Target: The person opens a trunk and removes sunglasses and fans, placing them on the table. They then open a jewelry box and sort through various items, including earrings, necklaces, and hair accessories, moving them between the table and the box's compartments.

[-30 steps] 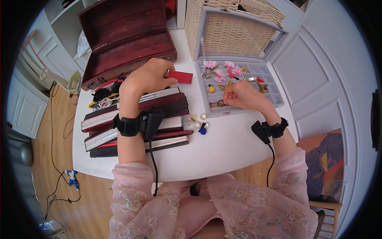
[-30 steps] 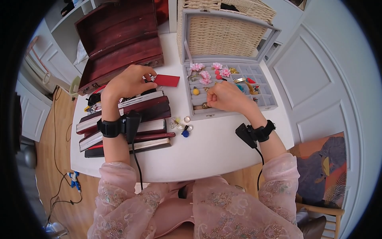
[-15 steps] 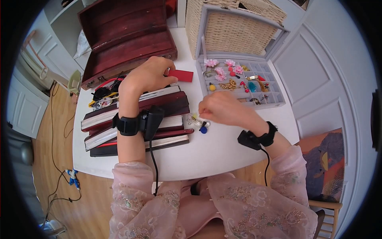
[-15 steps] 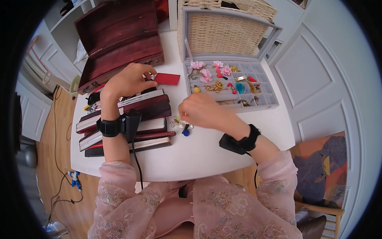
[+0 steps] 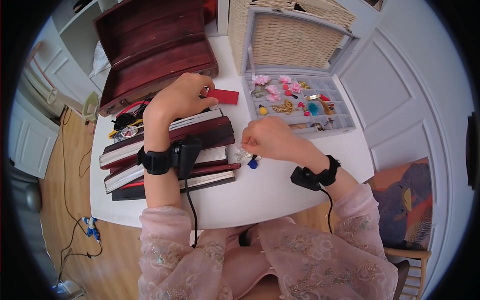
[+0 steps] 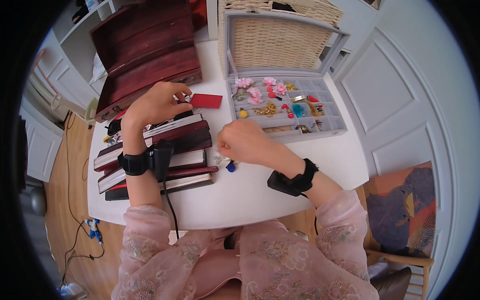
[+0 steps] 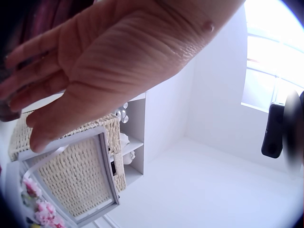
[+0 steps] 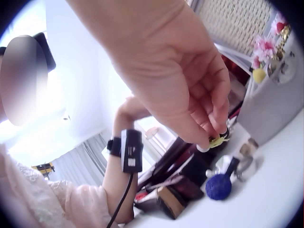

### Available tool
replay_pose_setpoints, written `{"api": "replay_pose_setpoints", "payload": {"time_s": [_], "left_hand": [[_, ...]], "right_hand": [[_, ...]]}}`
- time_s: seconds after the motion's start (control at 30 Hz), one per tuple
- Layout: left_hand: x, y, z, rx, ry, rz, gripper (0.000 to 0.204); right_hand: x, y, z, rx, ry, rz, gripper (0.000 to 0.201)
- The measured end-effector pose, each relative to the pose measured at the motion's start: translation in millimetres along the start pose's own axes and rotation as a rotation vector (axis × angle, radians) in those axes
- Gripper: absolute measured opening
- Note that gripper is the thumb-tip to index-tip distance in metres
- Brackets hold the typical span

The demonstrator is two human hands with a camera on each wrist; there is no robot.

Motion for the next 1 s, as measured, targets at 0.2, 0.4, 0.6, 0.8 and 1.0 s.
{"api": "replay_pose_setpoints", "payload": {"time_s": [0.2, 0.4, 0.6, 0.8, 1.0], "left_hand": [[0.7, 3.7, -3.2, 0.019, -0.030, -0.041, 0.035], [1.5, 3.1, -3.6, 0.031, -0.018, -0.052, 0.034], [3.5, 1.4, -4.6, 0.031, -0.001, -0.039, 0.034], [4.0, -1.3, -4.9, 0.048, 0.017, -0.044, 0.033], [5.0, 2.7, -6.4, 0.049, 0.004, -0.093, 0.032]], "right_hand": [[-17.6, -35.4, 50.1, 0.058, -0.076, -0.142, 0.013], [-46.3, -102.1, 92.6, -0.129, -0.195, -0.418, 0.014], [-81.2, -166.8, 115.6, -0.370, -0.216, -0.737, 0.014], [-89.9, -201.1, 106.7, -0.452, -0.236, -0.930, 0.013], [-89.1, -214.5, 101.3, -0.532, -0.259, -0.887, 0.011]]}}
Point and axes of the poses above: each hand's wrist, its own x-axis towards the middle knuckle, its own z-axis out of the back of the hand, y = z × x, the point moved 2 cm from there along x, towards the middle knuckle, and after that the axes turned 13 degrees about -z, right-handed, at the moved point
